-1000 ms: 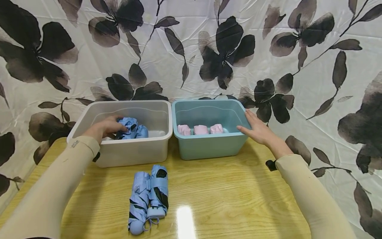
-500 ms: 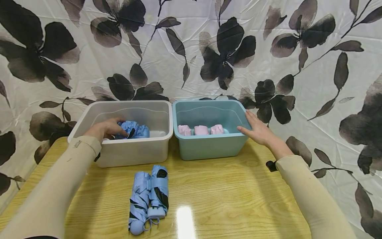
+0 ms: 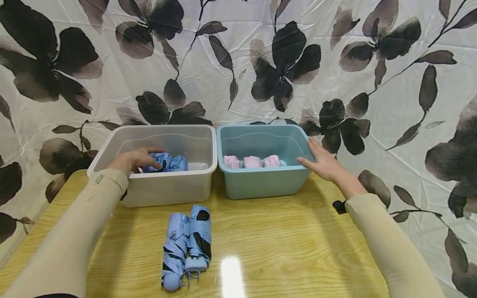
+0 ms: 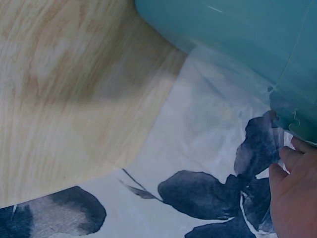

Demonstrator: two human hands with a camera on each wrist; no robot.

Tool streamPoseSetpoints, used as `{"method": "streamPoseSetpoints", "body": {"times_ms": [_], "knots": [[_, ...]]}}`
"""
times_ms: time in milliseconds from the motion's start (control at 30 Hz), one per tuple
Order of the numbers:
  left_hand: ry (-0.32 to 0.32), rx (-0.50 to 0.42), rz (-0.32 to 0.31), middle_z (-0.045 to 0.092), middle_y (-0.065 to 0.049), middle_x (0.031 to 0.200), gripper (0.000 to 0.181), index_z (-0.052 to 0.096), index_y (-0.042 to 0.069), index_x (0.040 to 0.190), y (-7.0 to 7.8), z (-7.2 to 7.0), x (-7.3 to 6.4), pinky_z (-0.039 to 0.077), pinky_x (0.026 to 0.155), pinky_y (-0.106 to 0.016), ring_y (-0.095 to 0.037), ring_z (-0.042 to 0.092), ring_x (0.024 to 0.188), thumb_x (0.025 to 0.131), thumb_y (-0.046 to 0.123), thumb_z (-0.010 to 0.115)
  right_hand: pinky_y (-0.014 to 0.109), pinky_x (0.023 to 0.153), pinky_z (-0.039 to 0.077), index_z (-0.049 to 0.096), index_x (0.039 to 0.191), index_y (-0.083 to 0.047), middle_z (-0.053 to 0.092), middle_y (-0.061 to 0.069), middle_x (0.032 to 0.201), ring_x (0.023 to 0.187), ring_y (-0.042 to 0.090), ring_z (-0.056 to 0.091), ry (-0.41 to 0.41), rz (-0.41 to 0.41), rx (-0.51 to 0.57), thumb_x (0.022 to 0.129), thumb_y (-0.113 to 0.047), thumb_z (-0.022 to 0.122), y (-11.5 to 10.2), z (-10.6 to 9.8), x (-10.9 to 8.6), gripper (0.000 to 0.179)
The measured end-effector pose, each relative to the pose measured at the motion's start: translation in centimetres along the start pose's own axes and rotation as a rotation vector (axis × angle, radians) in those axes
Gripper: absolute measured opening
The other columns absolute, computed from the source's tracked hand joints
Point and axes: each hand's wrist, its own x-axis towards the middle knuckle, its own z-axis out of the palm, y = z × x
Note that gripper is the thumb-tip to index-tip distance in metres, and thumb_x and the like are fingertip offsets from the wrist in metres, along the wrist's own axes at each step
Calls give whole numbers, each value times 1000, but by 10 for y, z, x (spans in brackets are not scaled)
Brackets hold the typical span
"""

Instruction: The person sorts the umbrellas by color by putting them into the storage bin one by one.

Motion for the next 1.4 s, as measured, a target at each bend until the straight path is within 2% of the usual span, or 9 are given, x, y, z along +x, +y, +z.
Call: {"method": "streamPoseSetpoints", "body": {"times_ms": [100,333,500,633,867,1000,1200,1300,1400], "knots": [[21,11,1,9,-38,163,82,19,2,164,4,3,-7,47,101,-71,-60,29,143,98,16,67,67,124,11,4,166,-2,-3,15,175,160,41,2,-4,0,0,104,-61,46,-2,0,-1,95],[73,26,26,13,-37,163,77,25,1,163,9,4,-10,38,109,-73,-60,26,145,99,16,66,68,124,12,5,166,-1,-2,17,175,159,43,3,5,-6,-1,105,-61,46,-4,0,-2,95],[182,21,127,16,-37,164,73,31,-1,161,17,7,-18,33,115,-69,-58,28,145,99,14,67,68,124,12,4,166,-2,-3,16,175,159,43,3,4,-5,-3,105,-62,45,-2,0,-1,95],[267,-25,184,20,-34,165,71,33,3,161,26,12,-29,28,117,-70,-57,23,148,101,17,67,68,123,12,3,166,-2,-3,16,175,159,44,4,3,-4,-2,105,-62,45,-1,1,-1,96],[360,-160,289,32,-24,165,70,31,10,164,40,25,-61,41,112,-63,-47,42,144,104,20,65,68,124,11,2,166,-2,-4,17,175,159,44,3,5,-8,5,105,-61,46,-1,1,-1,96],[433,-200,374,38,-20,162,67,36,14,163,43,35,-82,48,106,-53,-41,51,137,104,23,65,68,124,11,3,166,-2,-3,17,175,159,43,3,5,-12,5,104,-61,47,-1,1,0,96],[576,-206,484,48,-17,154,58,46,14,158,44,61,-111,49,87,-20,-29,57,124,105,25,65,68,124,11,4,166,-2,-3,16,175,159,43,3,8,-9,1,104,-61,47,-1,0,0,95],[639,-209,531,53,-17,147,53,51,11,154,40,79,-122,47,84,-14,-18,58,117,105,23,64,68,124,11,3,166,-2,-4,16,175,159,43,2,6,-7,5,104,-61,47,-1,0,0,95],[666,-240,571,55,-13,139,49,54,9,151,34,98,-130,47,85,-12,-6,58,109,104,19,65,68,124,11,3,166,-3,-4,16,175,159,43,2,2,-6,7,105,-61,47,-1,1,0,95]]}}
